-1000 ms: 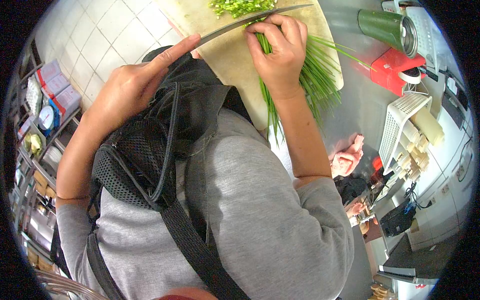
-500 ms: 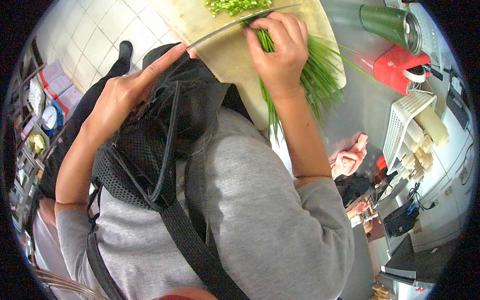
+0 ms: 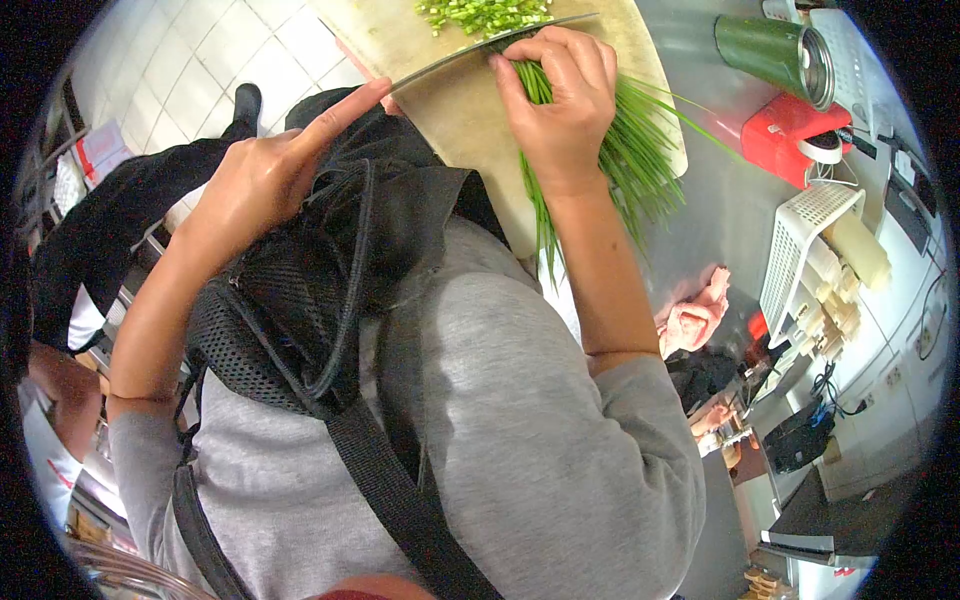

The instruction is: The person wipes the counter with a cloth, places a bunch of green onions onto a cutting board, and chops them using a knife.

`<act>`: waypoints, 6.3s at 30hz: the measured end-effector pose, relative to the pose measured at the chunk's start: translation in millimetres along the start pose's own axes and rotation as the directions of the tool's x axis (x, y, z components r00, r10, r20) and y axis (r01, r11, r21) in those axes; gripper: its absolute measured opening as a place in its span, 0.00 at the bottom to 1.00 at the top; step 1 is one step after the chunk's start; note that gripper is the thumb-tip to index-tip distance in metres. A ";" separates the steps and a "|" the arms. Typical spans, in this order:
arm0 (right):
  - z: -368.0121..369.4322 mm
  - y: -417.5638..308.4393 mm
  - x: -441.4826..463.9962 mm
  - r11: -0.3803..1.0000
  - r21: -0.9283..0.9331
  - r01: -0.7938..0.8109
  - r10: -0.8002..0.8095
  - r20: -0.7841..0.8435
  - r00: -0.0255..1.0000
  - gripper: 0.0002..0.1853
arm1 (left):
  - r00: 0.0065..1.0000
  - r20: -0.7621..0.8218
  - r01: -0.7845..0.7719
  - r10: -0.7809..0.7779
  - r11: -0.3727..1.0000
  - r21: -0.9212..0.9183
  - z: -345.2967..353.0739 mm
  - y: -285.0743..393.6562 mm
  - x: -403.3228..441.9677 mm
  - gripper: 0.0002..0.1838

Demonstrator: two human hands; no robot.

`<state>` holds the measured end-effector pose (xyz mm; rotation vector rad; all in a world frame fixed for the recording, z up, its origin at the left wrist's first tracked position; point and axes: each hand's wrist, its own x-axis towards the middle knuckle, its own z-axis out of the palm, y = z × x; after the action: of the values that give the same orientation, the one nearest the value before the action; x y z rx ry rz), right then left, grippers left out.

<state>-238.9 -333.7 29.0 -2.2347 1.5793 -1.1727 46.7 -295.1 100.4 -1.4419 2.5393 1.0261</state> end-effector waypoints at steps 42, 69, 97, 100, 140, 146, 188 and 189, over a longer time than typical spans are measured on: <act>-6.2 -0.3 -2.6 0.997 0.008 0.072 -0.073 0.065 0.995 0.13 | 0.999 -0.047 -0.013 0.015 0.999 0.033 -2.3 14.5 9.0 0.44; -2.4 1.2 -4.4 0.999 0.035 0.021 -0.021 0.024 0.999 0.11 | 0.993 -0.010 0.116 -0.116 0.993 0.002 -7.1 7.7 14.6 0.45; -2.9 0.6 -4.0 1.000 0.003 -0.015 0.015 0.020 1.000 0.10 | 0.999 0.028 0.037 -0.034 0.994 -0.106 -2.3 15.2 11.5 0.49; -0.5 3.9 -6.0 1.000 0.024 -0.015 0.015 0.001 1.000 0.11 | 0.998 -0.058 -0.034 0.034 0.999 -0.005 7.5 19.7 39.6 0.46; -4.1 2.4 -11.3 0.999 0.021 -0.049 0.049 -0.025 0.998 0.14 | 0.998 -0.030 -0.056 0.053 0.994 -0.095 -0.7 10.1 8.5 0.45; -15.3 0.2 -14.3 1.000 -0.012 -0.009 0.009 0.049 0.999 0.16 | 1.000 0.015 -0.012 0.012 0.999 -0.036 -0.7 14.2 10.6 0.47; -15.0 1.3 -14.9 1.000 0.004 0.013 -0.013 0.028 1.000 0.12 | 0.999 -0.026 -0.047 0.048 0.998 0.035 -4.6 14.0 17.1 0.48; -15.3 1.3 -14.5 1.000 0.003 0.014 -0.014 0.031 0.999 0.13 | 0.998 -0.026 -0.052 0.053 0.998 0.032 -3.5 13.5 16.8 0.48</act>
<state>-252.0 -317.4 31.4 -2.2541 1.5521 -1.1370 27.6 -305.0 104.4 -1.3979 2.6128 0.9753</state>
